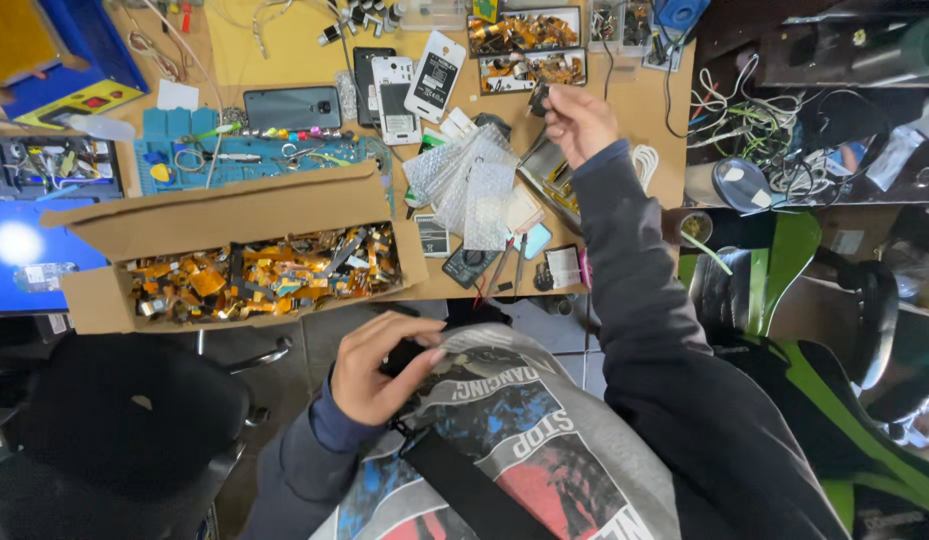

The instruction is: The person picks up small electronic components, primarily orange ribbon cables, from a cluttered workbench and places them into a cardboard box. The person repeatedly handles individual cables, briefly inspecting them before depositing them into the box.

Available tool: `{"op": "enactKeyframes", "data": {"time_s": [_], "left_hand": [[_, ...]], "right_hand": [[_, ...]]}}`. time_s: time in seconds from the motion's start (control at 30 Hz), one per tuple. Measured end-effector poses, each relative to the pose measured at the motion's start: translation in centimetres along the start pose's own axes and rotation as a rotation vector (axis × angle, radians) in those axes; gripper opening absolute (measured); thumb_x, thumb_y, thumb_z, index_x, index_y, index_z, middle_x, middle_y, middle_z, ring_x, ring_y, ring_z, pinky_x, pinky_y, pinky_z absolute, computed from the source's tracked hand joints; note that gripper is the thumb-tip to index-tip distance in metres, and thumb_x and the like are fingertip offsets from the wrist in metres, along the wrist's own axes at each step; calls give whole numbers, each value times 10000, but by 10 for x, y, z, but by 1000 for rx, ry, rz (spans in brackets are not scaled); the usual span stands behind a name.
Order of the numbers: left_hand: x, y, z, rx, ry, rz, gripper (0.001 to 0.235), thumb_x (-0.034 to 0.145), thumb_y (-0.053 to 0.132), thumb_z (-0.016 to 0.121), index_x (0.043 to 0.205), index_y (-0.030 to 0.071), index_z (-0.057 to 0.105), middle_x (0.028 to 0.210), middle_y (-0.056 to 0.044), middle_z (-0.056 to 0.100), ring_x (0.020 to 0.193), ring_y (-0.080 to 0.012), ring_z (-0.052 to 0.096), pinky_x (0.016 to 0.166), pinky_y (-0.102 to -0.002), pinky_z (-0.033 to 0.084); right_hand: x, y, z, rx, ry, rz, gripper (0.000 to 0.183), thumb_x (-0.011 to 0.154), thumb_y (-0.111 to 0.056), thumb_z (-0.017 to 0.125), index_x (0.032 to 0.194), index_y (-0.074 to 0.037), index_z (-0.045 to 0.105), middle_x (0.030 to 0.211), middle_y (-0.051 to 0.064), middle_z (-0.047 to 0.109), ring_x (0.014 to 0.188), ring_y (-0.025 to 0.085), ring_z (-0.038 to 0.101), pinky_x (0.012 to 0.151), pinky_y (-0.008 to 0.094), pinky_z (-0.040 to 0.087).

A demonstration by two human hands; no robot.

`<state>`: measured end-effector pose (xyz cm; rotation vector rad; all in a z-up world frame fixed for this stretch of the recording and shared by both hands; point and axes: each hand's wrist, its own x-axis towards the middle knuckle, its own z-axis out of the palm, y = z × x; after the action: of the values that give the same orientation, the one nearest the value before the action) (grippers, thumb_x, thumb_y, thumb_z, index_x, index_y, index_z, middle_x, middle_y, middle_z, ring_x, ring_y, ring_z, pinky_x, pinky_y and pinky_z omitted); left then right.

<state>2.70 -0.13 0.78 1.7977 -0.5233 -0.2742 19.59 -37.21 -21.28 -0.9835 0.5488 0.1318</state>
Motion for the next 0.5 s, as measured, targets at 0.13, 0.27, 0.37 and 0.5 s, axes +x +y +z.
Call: {"op": "enactKeyframes", "data": {"time_s": [0.13,0.27,0.37,0.5], "left_hand": [[-9,-8,-5,13,-54,50,274,996,247,665,1207,73,670,1006,-86,731,913,-261,716,835,-419,583],[-13,1,-22,-94,-25,178,224,945,233,724,1077,53,735,871,-89,750,772,-324,716,710,-427,561],[-31,1,-37,-68,-114,262,251,978,269,694,1103,51,702,908,-112,733,829,-356,704,752,-463,548],[-64,-22,-50,-24,-386,275,363,979,362,669,1231,101,648,1008,-101,723,946,-367,688,845,-494,529]], "right_hand": [[-58,31,21,114,-61,31,62,955,-36,692,994,-23,739,824,74,706,683,135,610,552,220,464],[-128,49,60,16,4,-16,186,922,-72,769,1086,-15,703,921,179,752,754,206,764,644,258,612],[-171,62,87,-106,-9,-175,222,903,-34,790,1085,49,694,903,220,737,750,225,769,632,251,630],[-216,67,129,-427,-62,-394,285,881,-19,832,1113,75,696,905,208,735,702,178,744,561,208,612]]}}
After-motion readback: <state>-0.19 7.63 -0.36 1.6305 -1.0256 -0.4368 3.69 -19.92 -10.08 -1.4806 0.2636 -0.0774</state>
